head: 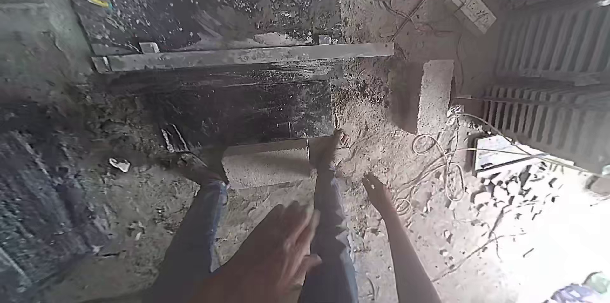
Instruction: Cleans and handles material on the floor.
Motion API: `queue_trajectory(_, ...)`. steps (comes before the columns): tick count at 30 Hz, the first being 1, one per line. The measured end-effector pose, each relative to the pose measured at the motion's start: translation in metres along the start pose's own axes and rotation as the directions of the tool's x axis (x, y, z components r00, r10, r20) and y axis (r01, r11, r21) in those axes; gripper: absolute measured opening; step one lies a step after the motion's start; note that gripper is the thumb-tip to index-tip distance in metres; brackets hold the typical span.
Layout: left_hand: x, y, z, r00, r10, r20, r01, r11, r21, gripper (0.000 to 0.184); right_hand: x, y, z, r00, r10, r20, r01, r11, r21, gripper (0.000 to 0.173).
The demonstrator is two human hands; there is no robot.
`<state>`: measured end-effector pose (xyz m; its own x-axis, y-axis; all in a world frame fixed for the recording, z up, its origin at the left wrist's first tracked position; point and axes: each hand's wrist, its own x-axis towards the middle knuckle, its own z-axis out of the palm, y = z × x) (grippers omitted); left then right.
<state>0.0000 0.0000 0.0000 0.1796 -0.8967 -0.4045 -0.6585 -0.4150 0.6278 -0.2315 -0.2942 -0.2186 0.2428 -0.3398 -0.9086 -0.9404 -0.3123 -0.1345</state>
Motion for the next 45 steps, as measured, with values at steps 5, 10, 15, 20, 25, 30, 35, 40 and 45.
queue_trajectory(5, 0.051, 0.054, -0.023, 0.195, -0.474, 0.858, 0.067, 0.880, 0.471, 0.034, -0.029, 0.070, -0.007, 0.997, 0.066, -0.046, -0.059, 0.988, 0.140, 0.052)
queue_trajectory(10, 0.125, 0.094, 0.001, 0.616, -0.287, 0.734, 0.227, 0.957, 0.183, 0.065, -0.052, 0.140, -0.015, 0.961, 0.266, 0.072, -0.276, 0.938, 0.212, 0.062)
queue_trajectory(15, 0.259, 0.164, -0.038, 0.735, -0.343, 0.584, 0.325, 0.935, 0.140, 0.073, -0.067, 0.183, -0.076, 0.935, 0.349, 0.060, -0.354, 0.907, 0.228, 0.081)
queue_trajectory(20, 0.311, 0.207, -0.066, 0.930, -0.286, 0.230, 0.302, 0.953, -0.036, 0.067, -0.068, 0.183, -0.181, 0.941, 0.301, -0.155, -0.252, 0.929, 0.273, 0.084)
queue_trajectory(25, 0.312, 0.214, -0.098, 0.864, -0.247, 0.440, 0.412, 0.848, -0.334, 0.063, -0.039, 0.148, -0.256, 0.917, 0.249, -0.313, -0.218, 0.967, 0.132, 0.087)
queue_trajectory(30, 0.299, 0.203, -0.121, 0.820, -0.381, 0.428, 0.540, 0.763, -0.355, 0.060, -0.008, 0.090, -0.299, 0.961, 0.105, -0.254, -0.112, 0.994, -0.010, 0.085)
queue_trajectory(35, 0.329, 0.174, -0.130, 0.820, -0.390, 0.420, 0.573, 0.580, -0.580, 0.053, 0.021, 0.001, -0.358, 0.976, 0.016, -0.218, -0.039, 0.994, -0.104, 0.077)
queue_trajectory(40, 0.350, 0.144, -0.162, 0.761, -0.545, 0.352, 0.599, 0.380, -0.705, 0.049, 0.079, -0.074, -0.415, 0.977, -0.133, -0.167, 0.079, 0.952, -0.296, 0.077)
queue_trajectory(45, 0.352, 0.116, -0.184, 0.713, -0.610, 0.345, 0.592, 0.262, -0.762, 0.051, 0.100, -0.183, -0.489, 0.964, -0.154, -0.215, 0.035, 0.880, -0.474, 0.068)
